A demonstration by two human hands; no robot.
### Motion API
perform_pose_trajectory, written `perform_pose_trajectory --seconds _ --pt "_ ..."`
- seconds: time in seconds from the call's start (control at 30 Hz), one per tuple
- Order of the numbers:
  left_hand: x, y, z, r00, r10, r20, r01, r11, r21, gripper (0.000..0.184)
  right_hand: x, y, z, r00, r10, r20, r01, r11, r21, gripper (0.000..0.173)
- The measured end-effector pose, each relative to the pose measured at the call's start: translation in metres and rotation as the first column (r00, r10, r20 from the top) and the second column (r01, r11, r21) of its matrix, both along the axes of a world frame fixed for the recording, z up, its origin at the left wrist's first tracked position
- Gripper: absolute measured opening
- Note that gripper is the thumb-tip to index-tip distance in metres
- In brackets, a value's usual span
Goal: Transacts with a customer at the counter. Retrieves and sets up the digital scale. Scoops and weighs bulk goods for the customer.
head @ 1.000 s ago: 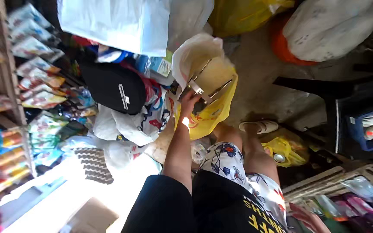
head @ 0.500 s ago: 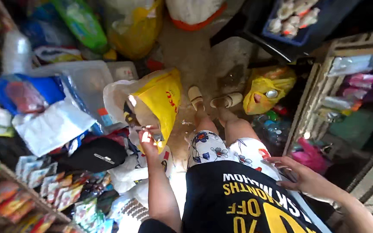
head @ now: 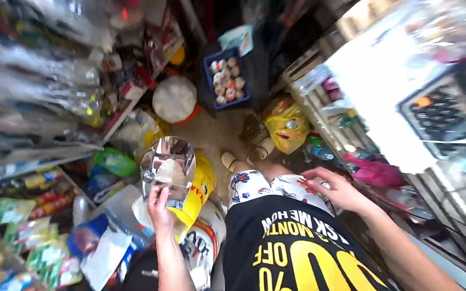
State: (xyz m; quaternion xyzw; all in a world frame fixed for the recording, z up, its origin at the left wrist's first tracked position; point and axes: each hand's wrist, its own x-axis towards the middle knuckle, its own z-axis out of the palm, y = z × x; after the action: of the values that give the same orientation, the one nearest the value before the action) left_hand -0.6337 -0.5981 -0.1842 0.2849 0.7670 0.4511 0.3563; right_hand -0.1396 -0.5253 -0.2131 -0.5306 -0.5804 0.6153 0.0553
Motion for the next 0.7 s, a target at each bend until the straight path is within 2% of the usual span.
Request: perform_pose_trajectory --seconds 0.07,0.17,0.23,0.33,0.43,0.53,0.6,0.7 --pt "0.034 0.063 0.018 0.979 -0.201 0.019 0.198 0.975 0.102 0.014 0.012 0.018 0.027 0.998 -0.059 -0.039 0.065 0.983 0.173 0.039" --pt "0.1 0.159 0.063 0.89 -0.454 -0.05 0.455 0.872 0.18 0.015 0.038 0.051 0.077 0.973 -0.135 -0.188 0.207 0.871 0.446 0.03" --pt "0.145 0.212 0.104 0.783 -0.604 -0.149 0.622 0.763 0.175 0.022 0.059 0.074 0.115 0.95 -0.187 -0.252 0.303 0.756 0.58 0.027" --pt "0.207 0.279 0.17 0.564 -0.754 -0.336 0.818 0.565 0.105 0.033 0.089 0.109 0.17 0.907 -0.323 -0.27 0.411 0.536 0.738 0.026" --pt "0.268 0.332 0.232 0.384 -0.766 -0.516 0.906 0.419 0.052 0.031 0.107 0.147 0.211 0.829 -0.479 -0.289 0.477 0.336 0.812 0.026" --pt "0.322 0.377 0.277 0.27 -0.714 -0.646 0.95 0.307 0.058 0.028 0.116 0.184 0.246 0.722 -0.629 -0.289 0.523 0.221 0.823 0.029" --pt "0.358 0.405 0.3 0.216 -0.68 -0.701 0.969 0.24 0.066 0.029 0.124 0.21 0.265 0.607 -0.714 -0.348 0.595 0.119 0.794 0.03" --pt "0.413 0.444 0.324 0.115 -0.707 -0.698 0.988 0.157 0.003 0.035 0.145 0.255 0.286 0.4 -0.769 -0.498 0.687 -0.108 0.719 0.042"
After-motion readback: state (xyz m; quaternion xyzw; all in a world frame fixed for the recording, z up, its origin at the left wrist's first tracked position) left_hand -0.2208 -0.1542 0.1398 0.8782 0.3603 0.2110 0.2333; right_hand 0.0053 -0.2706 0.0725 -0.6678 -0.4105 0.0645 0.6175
